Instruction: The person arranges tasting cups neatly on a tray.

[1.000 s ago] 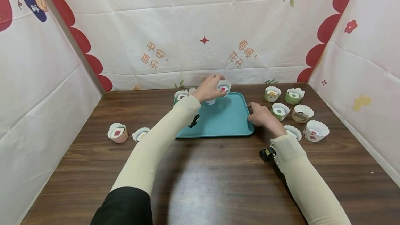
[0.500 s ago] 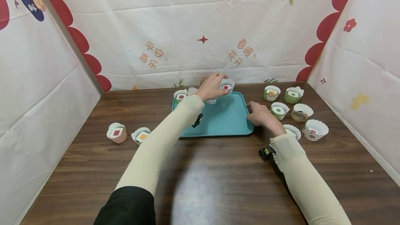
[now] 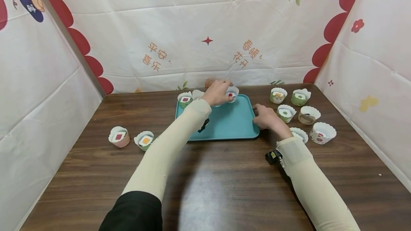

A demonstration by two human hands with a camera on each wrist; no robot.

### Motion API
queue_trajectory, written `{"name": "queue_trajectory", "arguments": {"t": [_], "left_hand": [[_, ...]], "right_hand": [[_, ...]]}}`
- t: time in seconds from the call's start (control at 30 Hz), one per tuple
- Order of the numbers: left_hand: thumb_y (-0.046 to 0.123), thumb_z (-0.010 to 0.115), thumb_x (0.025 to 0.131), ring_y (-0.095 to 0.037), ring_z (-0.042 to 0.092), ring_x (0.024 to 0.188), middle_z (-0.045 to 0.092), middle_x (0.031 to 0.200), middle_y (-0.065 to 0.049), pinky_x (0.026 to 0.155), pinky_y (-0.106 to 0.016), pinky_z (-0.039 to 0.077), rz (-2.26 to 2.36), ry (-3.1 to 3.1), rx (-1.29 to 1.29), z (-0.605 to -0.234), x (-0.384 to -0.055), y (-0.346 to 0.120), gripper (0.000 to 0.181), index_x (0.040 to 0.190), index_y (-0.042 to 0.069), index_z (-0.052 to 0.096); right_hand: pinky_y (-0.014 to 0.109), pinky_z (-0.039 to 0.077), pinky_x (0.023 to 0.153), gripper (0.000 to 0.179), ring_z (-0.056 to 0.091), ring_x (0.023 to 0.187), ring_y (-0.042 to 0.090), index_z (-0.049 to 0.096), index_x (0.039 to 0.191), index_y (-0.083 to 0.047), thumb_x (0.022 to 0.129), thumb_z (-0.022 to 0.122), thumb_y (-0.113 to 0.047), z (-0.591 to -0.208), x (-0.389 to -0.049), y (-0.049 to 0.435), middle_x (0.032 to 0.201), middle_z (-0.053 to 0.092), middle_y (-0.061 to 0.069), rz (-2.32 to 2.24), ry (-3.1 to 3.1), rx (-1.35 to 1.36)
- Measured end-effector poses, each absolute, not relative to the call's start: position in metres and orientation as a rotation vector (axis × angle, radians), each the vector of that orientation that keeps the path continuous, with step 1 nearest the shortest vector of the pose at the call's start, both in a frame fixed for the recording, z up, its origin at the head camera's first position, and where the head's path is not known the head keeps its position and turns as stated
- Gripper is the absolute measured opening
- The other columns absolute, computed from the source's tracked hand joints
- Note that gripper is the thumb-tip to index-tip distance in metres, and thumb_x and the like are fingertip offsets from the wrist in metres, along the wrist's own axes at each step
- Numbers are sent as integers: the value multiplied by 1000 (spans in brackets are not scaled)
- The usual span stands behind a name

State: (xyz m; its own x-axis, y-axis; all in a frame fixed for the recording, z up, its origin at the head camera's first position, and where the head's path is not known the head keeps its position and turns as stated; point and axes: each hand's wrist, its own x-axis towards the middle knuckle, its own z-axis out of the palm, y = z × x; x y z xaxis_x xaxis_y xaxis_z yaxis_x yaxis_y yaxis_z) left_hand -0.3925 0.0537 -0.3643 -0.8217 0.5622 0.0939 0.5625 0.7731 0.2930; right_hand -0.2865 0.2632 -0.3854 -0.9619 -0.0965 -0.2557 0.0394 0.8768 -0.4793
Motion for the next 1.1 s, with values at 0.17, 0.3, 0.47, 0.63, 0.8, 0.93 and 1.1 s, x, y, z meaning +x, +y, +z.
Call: {"name": "queue_trajectory", "arguments": {"t": [0.17, 0.3, 0.47, 0.63, 0.8, 0.93, 1.1], "left_hand": [[40, 70, 98, -26, 51, 128, 57, 144, -6, 108, -40, 51, -365, -2979, -944, -368, -392, 55, 57, 147, 16, 53], [38, 69, 99, -27, 51, 123, 58, 142, -7, 106, -40, 51, -328, -2988, -925, -369, -389, 55, 57, 148, 14, 52], [37, 69, 99, -27, 53, 122, 60, 140, -8, 105, -40, 52, -307, -2987, -915, -371, -388, 55, 55, 146, 13, 53], [37, 67, 101, -26, 54, 117, 64, 135, -8, 101, -40, 54, -274, -2988, -899, -375, -387, 57, 50, 143, 13, 54], [36, 65, 101, -28, 51, 121, 58, 142, -11, 104, -41, 53, -268, -2994, -881, -381, -386, 57, 54, 148, 14, 49], [39, 69, 98, -29, 49, 127, 52, 147, -13, 107, -43, 52, -308, -2983, -875, -383, -386, 56, 64, 151, 14, 46], [43, 71, 96, -30, 45, 133, 47, 151, -13, 112, -45, 49, -460, -2938, -885, -375, -380, 54, 73, 156, 15, 41]], "right_hand": [[27, 51, 63, 63, 60, 99, 36, 33, 153, 8, 93, 47, -5, -385, -286, 263, 146, 46, 36, -729, 2769, -38], [28, 51, 64, 62, 59, 99, 36, 34, 153, 8, 94, 46, -5, -384, -286, 262, 145, 46, 35, -733, 2767, -31], [29, 50, 64, 62, 58, 99, 36, 34, 153, 7, 94, 46, -5, -384, -286, 262, 145, 46, 35, -734, 2770, -36], [28, 49, 64, 62, 58, 99, 36, 33, 154, 7, 94, 46, -5, -385, -286, 263, 146, 45, 35, -734, 2767, -39], [29, 49, 64, 63, 57, 100, 36, 32, 154, 8, 94, 45, -5, -385, -285, 263, 145, 45, 36, -735, 2762, -43], [29, 48, 64, 63, 57, 100, 36, 33, 153, 8, 93, 45, -5, -386, -285, 262, 145, 46, 35, -733, 2764, -48], [29, 50, 66, 62, 58, 101, 37, 34, 153, 8, 94, 46, -6, -387, -286, 263, 145, 47, 35, -716, 2779, -55]]}}
